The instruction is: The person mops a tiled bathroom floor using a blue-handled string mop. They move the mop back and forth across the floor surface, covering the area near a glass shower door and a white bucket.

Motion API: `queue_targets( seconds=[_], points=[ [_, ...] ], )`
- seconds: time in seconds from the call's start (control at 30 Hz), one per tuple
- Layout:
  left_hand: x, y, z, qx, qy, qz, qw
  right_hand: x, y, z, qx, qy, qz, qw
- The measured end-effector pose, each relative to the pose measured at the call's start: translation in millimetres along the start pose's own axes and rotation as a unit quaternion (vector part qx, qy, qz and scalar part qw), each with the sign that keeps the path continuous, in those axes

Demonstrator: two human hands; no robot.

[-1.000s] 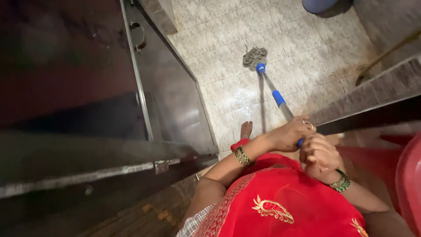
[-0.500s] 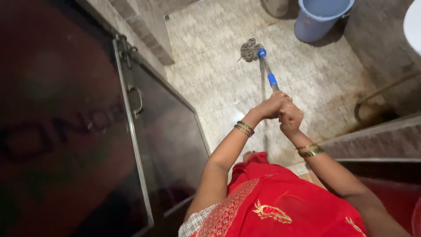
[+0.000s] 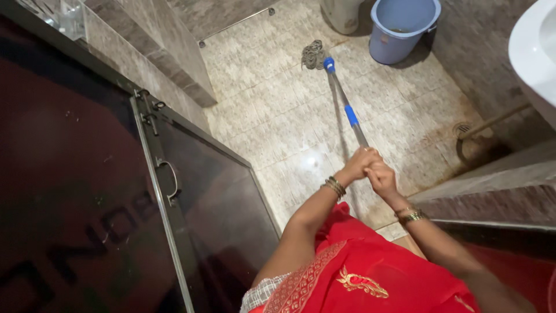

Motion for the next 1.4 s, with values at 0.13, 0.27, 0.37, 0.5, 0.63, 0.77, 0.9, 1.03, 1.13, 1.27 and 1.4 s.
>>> queue_targets(
  seconds=[0.13,0.27,0.37,0.5,0.63,0.77,0.9,1.03,1.13,1.27,1.4],
  points=[
    [79,15,26,0.073,-0.009,-0.016,0.997,-50,24,36,0.028,0.009,-0.062,0.998],
    [147,44,57,0.137,0.006,0.039,0.990,-135,31,54,-0.005,0.035,-0.118,0.992],
    [195,63,93,0.178,0.005,0.059,0.982,-208,23,71,-0.056,0.075,-0.142,0.986],
    [259,76,131,0.187,-0.018,0.084,0.979,-287,18,100,-0.123,0.105,-0.207,0.965],
    [328,80,143,-0.006,-0.120,0.041,0.992,-352,21,126,-0.233,0.155,-0.246,0.928],
    [353,95,165,-0.102,-0.014,0.147,0.984,-390,19,140,-0.308,0.203,-0.248,0.896],
    [348,91,168,-0.120,0.019,0.172,0.978,-390,20,139,-0.254,0.241,-0.242,0.905],
    [325,105,153,-0.018,-0.011,0.111,0.994,-366,18,118,-0.183,0.255,-0.223,0.923],
    [285,115,118,-0.034,0.047,0.135,0.989,-342,13,81,-0.141,0.269,-0.234,0.924],
    [243,150,79,0.044,0.021,-0.032,0.998,-300,5,27,-0.079,0.286,-0.201,0.934],
    [162,148,52,0.077,0.179,-0.038,0.980,-229,-6,-29,-0.046,0.270,-0.130,0.953]
  ],
)
Point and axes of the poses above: each hand's wrist, its own z-axis away from the middle knuckle, its own y-axis out of the back of the hand, x = y × z, the point moved 8 cm from there along -z, towards the middle knuckle, and after that the axes turned 10 degrees about -z, right-handed, at the moved point
